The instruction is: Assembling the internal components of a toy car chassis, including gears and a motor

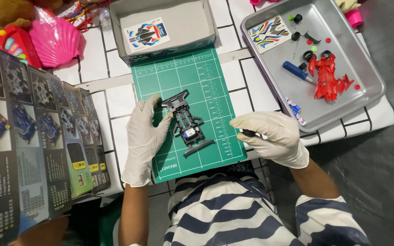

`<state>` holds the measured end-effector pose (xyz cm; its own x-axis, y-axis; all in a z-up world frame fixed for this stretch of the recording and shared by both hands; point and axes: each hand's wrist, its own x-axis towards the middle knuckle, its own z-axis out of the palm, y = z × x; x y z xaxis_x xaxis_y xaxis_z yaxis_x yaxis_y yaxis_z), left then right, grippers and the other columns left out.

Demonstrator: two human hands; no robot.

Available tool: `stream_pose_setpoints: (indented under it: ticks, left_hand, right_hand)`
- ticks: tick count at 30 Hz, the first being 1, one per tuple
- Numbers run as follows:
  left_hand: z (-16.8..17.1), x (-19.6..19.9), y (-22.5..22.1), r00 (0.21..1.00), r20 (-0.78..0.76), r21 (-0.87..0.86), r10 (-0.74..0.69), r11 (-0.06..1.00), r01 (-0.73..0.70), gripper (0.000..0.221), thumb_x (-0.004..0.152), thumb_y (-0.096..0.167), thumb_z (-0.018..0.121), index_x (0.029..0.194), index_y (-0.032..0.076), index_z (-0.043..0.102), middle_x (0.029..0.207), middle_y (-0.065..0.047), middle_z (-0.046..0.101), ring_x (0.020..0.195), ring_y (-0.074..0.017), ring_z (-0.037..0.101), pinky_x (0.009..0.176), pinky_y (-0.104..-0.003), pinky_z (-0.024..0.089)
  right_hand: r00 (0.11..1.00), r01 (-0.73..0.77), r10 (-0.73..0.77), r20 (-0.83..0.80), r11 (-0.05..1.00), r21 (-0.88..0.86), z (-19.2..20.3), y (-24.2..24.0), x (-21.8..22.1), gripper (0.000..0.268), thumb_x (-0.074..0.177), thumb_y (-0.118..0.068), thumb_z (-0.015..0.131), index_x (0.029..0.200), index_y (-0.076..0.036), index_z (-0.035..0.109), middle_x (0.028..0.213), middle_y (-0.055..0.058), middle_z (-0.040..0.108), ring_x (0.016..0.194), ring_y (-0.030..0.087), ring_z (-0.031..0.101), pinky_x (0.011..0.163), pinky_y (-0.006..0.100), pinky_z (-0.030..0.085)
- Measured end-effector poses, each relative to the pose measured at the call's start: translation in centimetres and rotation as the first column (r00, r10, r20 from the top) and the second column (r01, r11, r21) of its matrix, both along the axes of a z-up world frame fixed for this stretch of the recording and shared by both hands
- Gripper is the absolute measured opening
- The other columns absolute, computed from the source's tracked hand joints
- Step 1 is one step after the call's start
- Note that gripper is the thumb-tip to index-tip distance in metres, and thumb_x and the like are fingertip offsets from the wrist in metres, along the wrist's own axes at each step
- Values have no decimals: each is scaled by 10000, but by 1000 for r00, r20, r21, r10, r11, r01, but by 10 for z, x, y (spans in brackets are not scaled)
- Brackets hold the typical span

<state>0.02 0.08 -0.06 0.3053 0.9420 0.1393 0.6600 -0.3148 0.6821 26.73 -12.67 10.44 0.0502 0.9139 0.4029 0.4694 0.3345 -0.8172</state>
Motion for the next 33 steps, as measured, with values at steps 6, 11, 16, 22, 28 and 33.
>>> stream_pose_setpoints:
  ticks: [6,11,16,22,28,33]
  left_hand:
    - [6,2,-2,1000,2,-31,8,999,-8,544,884,353,800,1344,123,623,1080,-109,614,1045,-321,658,924,-441,533]
    - [3,0,-1,1000,1,-14,5,1000,-5,546,880,359,801,1342,129,624,1073,-104,609,1047,-323,656,920,-444,533]
    - [12,2,-3,1000,14,-24,-7,1000,7,544,878,335,808,1344,121,626,1070,-117,609,1043,-338,658,917,-455,532]
    - [17,3,-4,1000,-20,-51,-9,999,8,557,877,351,801,1360,141,620,1074,-106,603,1046,-328,652,926,-447,523]
    - [17,3,-3,994,-91,10,-56,998,57,493,956,366,656,1380,127,579,1073,-72,620,962,-243,584,811,-395,505]
    - [16,2,-3,994,-100,-8,-47,999,46,511,951,364,663,1394,125,581,1088,-69,626,918,-233,573,807,-389,504]
  right_hand:
    - [994,-54,57,88,998,-40,12,-5,6,66,880,-62,757,929,-34,791,858,144,782,744,364,759,662,394,608]
    - [984,-74,72,160,997,5,1,-5,13,86,863,-84,792,938,-41,787,904,119,794,779,327,769,696,374,616]
    - [977,50,-54,208,998,23,-22,-2,46,140,888,-63,801,1026,-44,782,956,116,735,822,289,729,757,355,593]
    - [868,364,-380,320,925,109,-44,-7,124,360,936,27,838,1279,-68,784,1081,112,558,914,213,600,909,324,525]
    - [861,492,-353,365,759,-427,-39,-9,159,479,852,-3,632,1326,-77,634,1243,67,699,997,171,616,988,308,477]
    - [856,494,-250,453,656,-571,-2,6,151,599,834,-166,696,1430,-141,632,1184,18,740,994,155,644,1037,296,445]
